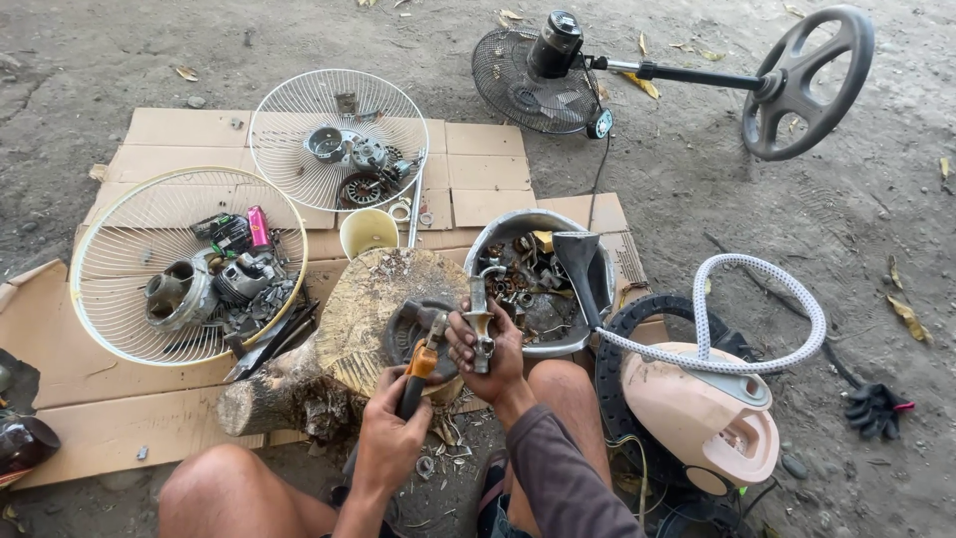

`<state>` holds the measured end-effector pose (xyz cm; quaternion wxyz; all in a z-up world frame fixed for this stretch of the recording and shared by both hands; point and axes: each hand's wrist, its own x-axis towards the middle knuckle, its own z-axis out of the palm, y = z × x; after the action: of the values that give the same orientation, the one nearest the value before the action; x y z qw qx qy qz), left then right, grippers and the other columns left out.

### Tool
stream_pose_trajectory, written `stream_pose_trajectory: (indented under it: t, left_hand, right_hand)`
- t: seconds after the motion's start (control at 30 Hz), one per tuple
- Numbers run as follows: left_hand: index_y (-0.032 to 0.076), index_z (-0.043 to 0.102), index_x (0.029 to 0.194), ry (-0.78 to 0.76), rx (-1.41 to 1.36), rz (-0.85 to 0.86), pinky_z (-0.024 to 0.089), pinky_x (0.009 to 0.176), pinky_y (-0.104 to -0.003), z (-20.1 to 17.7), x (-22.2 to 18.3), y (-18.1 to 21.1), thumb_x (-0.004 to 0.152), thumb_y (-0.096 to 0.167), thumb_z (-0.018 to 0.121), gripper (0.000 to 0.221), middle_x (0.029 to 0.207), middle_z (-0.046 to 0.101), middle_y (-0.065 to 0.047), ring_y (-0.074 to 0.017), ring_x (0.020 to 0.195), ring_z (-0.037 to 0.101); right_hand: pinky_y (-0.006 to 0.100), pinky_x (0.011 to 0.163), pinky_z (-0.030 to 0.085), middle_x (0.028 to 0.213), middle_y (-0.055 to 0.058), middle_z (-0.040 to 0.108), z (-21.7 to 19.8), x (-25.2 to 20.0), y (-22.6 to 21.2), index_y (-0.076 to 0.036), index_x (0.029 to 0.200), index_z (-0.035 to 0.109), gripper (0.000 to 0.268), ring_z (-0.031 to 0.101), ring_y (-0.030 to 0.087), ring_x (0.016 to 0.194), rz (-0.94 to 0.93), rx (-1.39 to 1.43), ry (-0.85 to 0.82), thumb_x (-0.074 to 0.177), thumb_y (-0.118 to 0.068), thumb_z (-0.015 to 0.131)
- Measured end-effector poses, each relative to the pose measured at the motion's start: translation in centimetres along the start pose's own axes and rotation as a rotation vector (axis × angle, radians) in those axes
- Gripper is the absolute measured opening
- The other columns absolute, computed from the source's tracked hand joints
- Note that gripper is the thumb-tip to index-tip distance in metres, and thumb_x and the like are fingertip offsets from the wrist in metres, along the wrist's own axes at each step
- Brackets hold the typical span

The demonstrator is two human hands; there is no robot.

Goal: Dismantling a motor assembly using a hammer and prying tools on a wooden block

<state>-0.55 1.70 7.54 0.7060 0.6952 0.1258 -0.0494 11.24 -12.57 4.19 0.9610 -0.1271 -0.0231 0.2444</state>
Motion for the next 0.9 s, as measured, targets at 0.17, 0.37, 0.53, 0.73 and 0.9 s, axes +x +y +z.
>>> stream_pose_trajectory:
  t: [0.17,0.37,0.53,0.73,0.9]
  left_hand:
    - [0.001,0.080,0.096,0.254,0.384,0.368,0.059,0.050,-0.025,2.1,-0.3,3.7,0.082,0.013,0.080,0.018,0.093,0.065,-0.009,-0.0179,0.070,0.060]
    - [0.008,0.079,0.102,0.269,0.724,0.529,0.057,0.085,-0.037,2.4,2.3,0.7,0.077,0.013,0.085,0.026,0.114,0.065,-0.009,-0.0223,0.092,0.062]
    - [0.009,0.079,0.100,0.191,0.856,0.648,0.055,0.085,-0.035,0.9,3.4,2.3,0.077,0.017,0.084,0.024,0.118,0.066,-0.012,-0.0218,0.091,0.062]
    - [0.009,0.076,0.102,0.146,0.937,0.698,0.053,0.085,-0.039,0.2,4.3,1.0,0.079,0.021,0.083,0.026,0.116,0.066,-0.014,-0.0232,0.091,0.064]
    - [0.007,0.075,0.109,0.103,0.997,0.716,0.051,0.087,-0.040,-0.3,4.9,-0.6,0.080,0.024,0.082,0.035,0.114,0.066,-0.013,-0.0229,0.091,0.065]
  right_hand:
    - [0.020,0.054,0.054,0.109,0.007,0.070,0.5,-1.2,1.7,-0.006,0.129,0.059,0.033,0.062,0.008,0.070,-0.125,-0.097,0.229,0.112,-0.026,0.039]
    - [0.027,0.079,0.063,0.106,0.011,0.067,-1.4,-1.0,2.9,-0.005,0.128,0.052,0.024,0.069,0.016,0.090,-0.149,-0.161,0.152,0.107,-0.015,0.045]
    - [0.024,0.072,0.056,0.098,0.009,0.066,0.1,-0.8,2.6,-0.006,0.114,0.056,0.029,0.064,0.013,0.082,0.003,-0.250,0.180,0.110,-0.030,0.042]
    - [0.022,0.054,0.052,0.090,0.006,0.066,-0.9,-0.7,2.0,-0.002,0.110,0.063,0.030,0.062,0.011,0.069,0.132,-0.516,0.433,0.107,-0.030,0.050]
    - [0.025,0.051,0.047,0.090,0.011,0.066,-1.2,-0.6,1.9,-0.005,0.096,0.063,0.035,0.059,0.013,0.068,0.286,-0.699,0.446,0.105,-0.036,0.052]
